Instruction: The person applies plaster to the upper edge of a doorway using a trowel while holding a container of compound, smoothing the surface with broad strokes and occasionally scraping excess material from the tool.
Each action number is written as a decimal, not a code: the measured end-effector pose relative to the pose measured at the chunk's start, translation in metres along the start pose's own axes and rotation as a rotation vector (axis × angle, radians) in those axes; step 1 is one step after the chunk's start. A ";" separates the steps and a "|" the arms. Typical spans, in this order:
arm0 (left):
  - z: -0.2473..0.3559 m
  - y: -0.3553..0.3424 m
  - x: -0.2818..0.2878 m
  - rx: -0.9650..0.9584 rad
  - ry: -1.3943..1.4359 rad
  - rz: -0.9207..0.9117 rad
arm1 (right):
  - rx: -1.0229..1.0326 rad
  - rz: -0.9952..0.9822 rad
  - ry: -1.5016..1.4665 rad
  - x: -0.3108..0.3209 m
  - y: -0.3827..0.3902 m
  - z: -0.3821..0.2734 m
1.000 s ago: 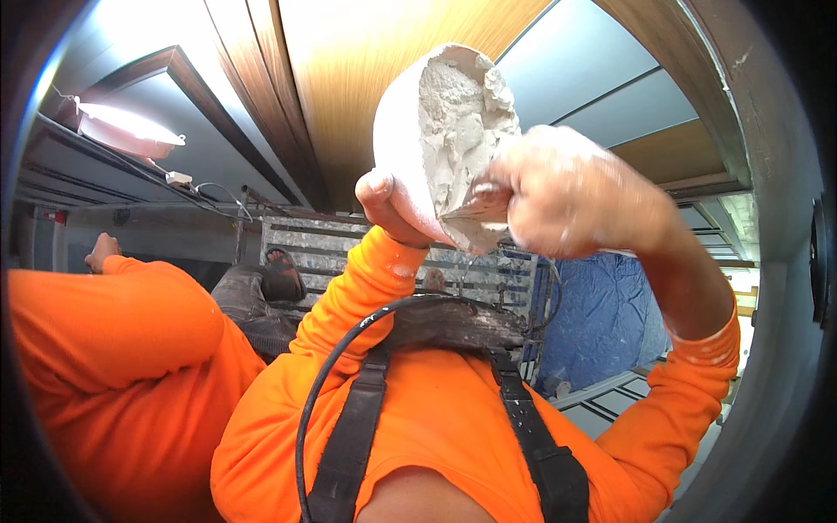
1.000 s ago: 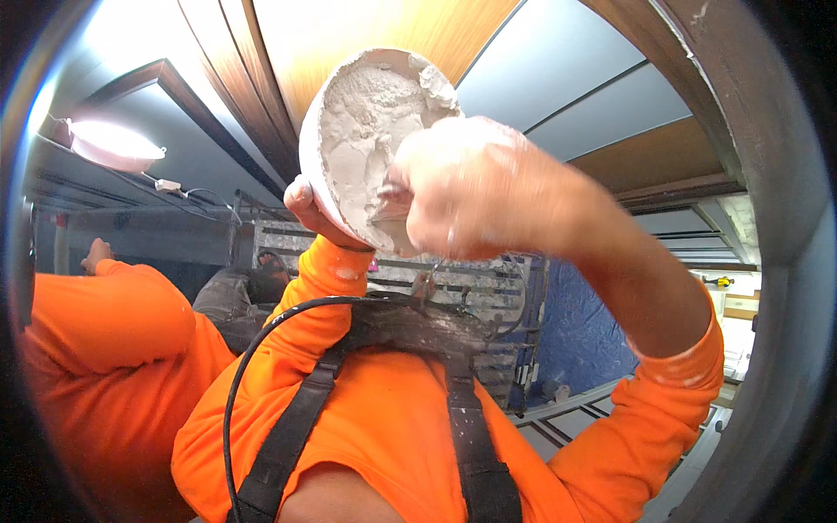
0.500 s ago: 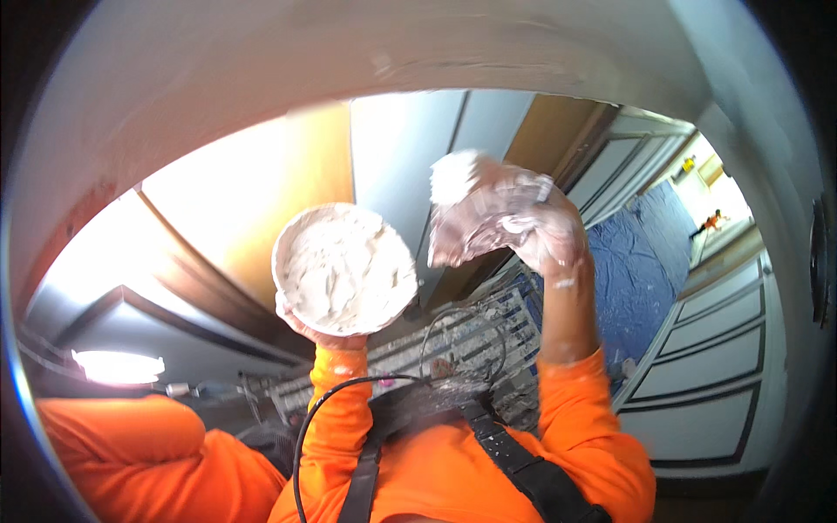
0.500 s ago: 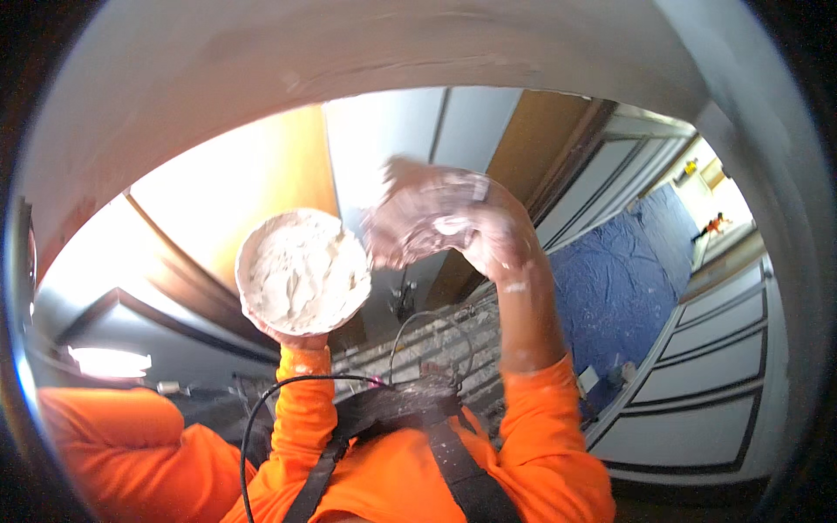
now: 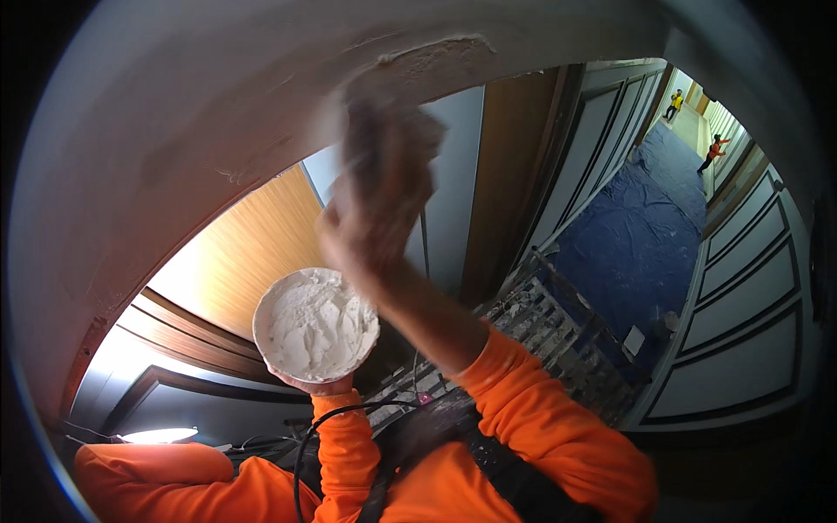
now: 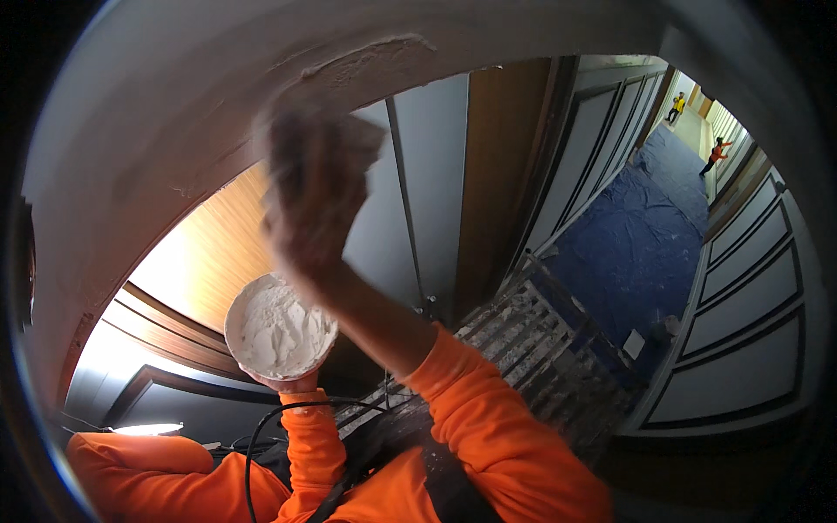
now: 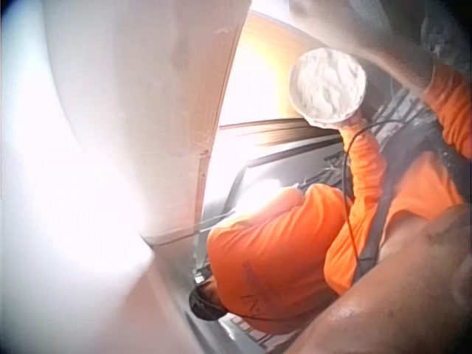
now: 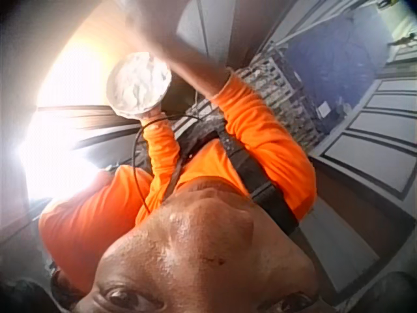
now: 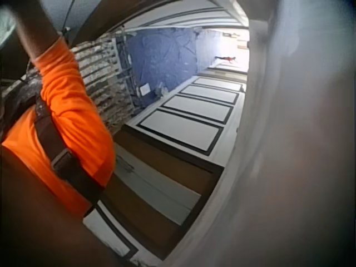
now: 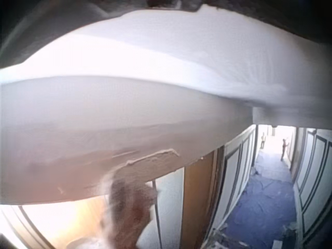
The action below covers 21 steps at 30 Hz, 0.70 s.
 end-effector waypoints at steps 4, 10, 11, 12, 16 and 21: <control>0.004 -0.003 0.012 0.006 0.007 -0.004 | 0.037 -0.148 -0.302 0.040 -0.005 -0.010; -0.007 0.004 -0.007 0.069 0.044 -0.050 | -0.409 0.027 -0.049 0.028 -0.096 0.144; -0.006 0.003 -0.006 0.061 0.035 -0.025 | -0.378 0.013 -0.036 0.022 -0.101 0.145; -0.006 0.001 -0.005 0.053 0.025 0.002 | -0.275 -0.008 -0.001 0.019 -0.106 0.126; -0.005 0.001 -0.002 0.007 -0.005 0.028 | -0.071 0.070 0.023 0.014 -0.084 0.061; 0.002 0.004 -0.002 -0.091 -0.067 0.033 | -0.075 0.001 -0.093 0.009 -0.059 -0.004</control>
Point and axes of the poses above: each hand's wrist, its own y-axis away from the middle knuckle, its own x-axis out of the back of the hand, z = x × y, the point moved 9 cm from there along -y, towards the middle knuckle, and after that the axes turned 13 degrees about z, right-handed, at the moved point
